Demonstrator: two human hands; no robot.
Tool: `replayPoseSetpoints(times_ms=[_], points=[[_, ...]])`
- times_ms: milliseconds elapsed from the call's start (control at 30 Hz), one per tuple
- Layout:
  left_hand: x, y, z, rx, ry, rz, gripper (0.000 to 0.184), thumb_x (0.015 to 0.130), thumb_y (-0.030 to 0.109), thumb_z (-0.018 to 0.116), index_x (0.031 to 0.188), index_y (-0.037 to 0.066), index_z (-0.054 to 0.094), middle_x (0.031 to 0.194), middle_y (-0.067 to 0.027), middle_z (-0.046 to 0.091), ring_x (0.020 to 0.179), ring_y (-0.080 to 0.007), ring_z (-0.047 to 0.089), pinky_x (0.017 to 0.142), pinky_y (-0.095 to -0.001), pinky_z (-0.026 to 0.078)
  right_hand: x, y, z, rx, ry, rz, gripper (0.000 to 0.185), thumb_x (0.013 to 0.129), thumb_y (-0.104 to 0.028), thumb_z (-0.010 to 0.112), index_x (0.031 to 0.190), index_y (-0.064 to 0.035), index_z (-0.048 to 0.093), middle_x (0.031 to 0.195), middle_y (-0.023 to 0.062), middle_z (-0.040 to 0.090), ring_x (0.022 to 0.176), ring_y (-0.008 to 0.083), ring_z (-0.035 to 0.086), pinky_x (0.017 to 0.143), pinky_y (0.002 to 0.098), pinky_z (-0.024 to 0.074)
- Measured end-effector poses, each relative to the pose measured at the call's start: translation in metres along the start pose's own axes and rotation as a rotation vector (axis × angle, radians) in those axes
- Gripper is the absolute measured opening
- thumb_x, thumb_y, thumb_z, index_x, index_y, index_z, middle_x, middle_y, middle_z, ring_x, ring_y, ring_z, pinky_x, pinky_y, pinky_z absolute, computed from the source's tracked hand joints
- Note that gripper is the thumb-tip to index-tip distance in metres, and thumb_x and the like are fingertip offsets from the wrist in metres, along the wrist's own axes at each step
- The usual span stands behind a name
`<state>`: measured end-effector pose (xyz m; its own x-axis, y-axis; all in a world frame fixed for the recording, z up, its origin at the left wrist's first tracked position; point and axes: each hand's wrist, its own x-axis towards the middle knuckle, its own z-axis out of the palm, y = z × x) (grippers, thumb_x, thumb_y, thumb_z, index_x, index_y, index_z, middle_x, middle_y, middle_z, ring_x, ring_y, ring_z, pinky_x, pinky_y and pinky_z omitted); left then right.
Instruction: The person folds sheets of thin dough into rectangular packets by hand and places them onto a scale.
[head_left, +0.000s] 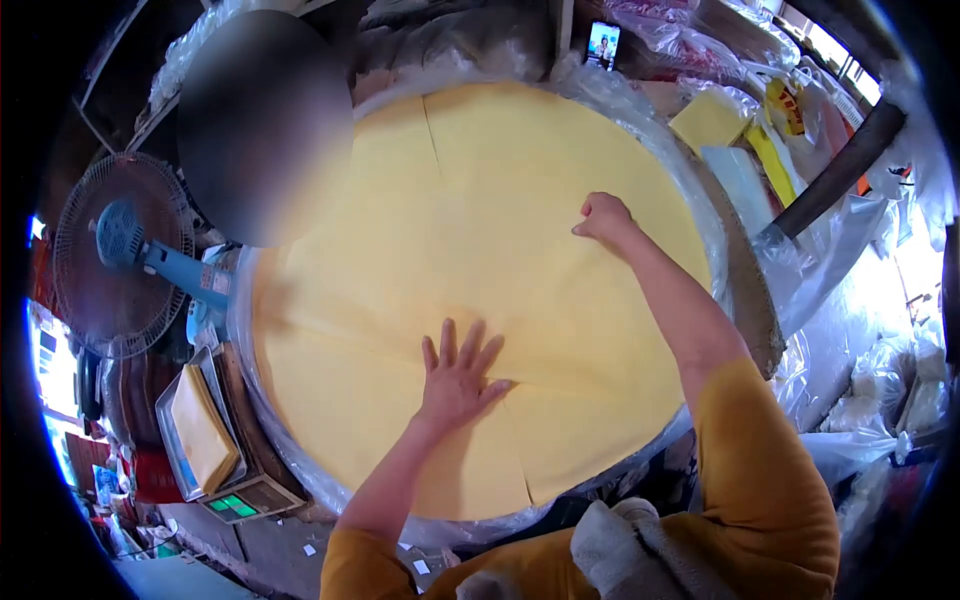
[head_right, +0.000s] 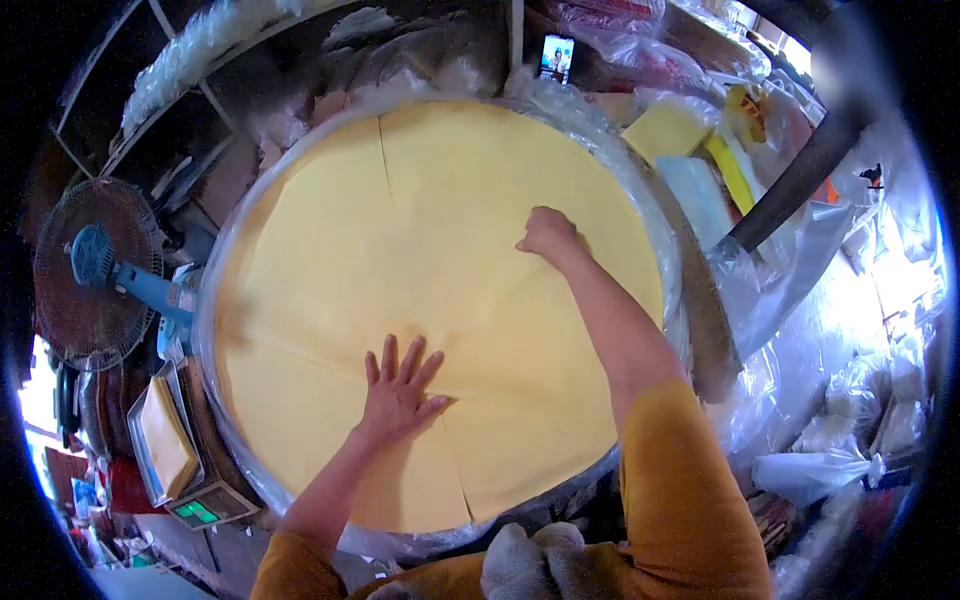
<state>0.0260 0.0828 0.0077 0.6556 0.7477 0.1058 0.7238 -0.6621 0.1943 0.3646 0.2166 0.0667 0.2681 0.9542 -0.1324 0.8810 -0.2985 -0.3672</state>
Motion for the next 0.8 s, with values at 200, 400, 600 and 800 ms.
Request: replayPoseSetpoints(times_ms=[200, 400, 600, 800], points=[[-0.002, 0.001, 0.007, 0.048, 0.104, 0.015, 0.065, 0.084, 0.062, 0.047, 0.136, 0.024, 0.042, 0.149, -0.0076, 0.023, 0.137, -0.0424, 0.011, 0.101, -0.0688, 0.011, -0.009, 0.011, -0.002, 0.187, 0.151, -0.278, 0.022, 0.070, -0.019, 0.071, 0.084, -0.0058, 0.061, 0.086, 0.0089, 0.063, 0.078, 0.0263, 0.061, 0.070, 0.0368, 0.0489], [-0.003, 0.001, 0.003, -0.005, 0.019, -0.041, 0.065, 0.085, 0.061, 0.045, 0.140, 0.027, 0.037, 0.150, -0.0050, 0.024, 0.139, -0.0403, 0.009, 0.103, -0.0669, 0.007, -0.121, -0.006, 0.012, 0.083, 0.430, -0.801, 0.008, 0.079, -0.004, 0.055, 0.086, -0.0055, 0.053, 0.084, 0.0104, 0.058, 0.079, 0.0288, 0.059, 0.065, 0.0387, 0.0483], [-0.002, 0.000, 0.004, 0.025, 0.027, -0.053, 0.068, 0.082, 0.061, 0.049, 0.138, 0.025, 0.039, 0.149, -0.0069, 0.026, 0.138, -0.0408, 0.011, 0.105, -0.0653, 0.007, -0.158, 0.006, 0.054, -0.008, 0.471, -0.923, 0.020, 0.078, 0.001, 0.052, 0.098, -0.0034, 0.052, 0.105, 0.0130, 0.059, 0.094, 0.0301, 0.058, 0.079, 0.0395, 0.0490], [0.013, -0.015, -0.002, -0.145, -0.237, -0.181, 0.063, 0.082, 0.037, 0.057, 0.140, 0.022, 0.036, 0.147, -0.0087, 0.029, 0.138, -0.0392, 0.012, 0.107, -0.0612, 0.010, -0.148, 0.003, 0.046, 0.019, 0.479, -0.829, 0.028, 0.073, 0.006, 0.052, 0.098, -0.0047, 0.057, 0.103, 0.0116, 0.061, 0.092, 0.0293, 0.058, 0.085, 0.0408, 0.0458]])
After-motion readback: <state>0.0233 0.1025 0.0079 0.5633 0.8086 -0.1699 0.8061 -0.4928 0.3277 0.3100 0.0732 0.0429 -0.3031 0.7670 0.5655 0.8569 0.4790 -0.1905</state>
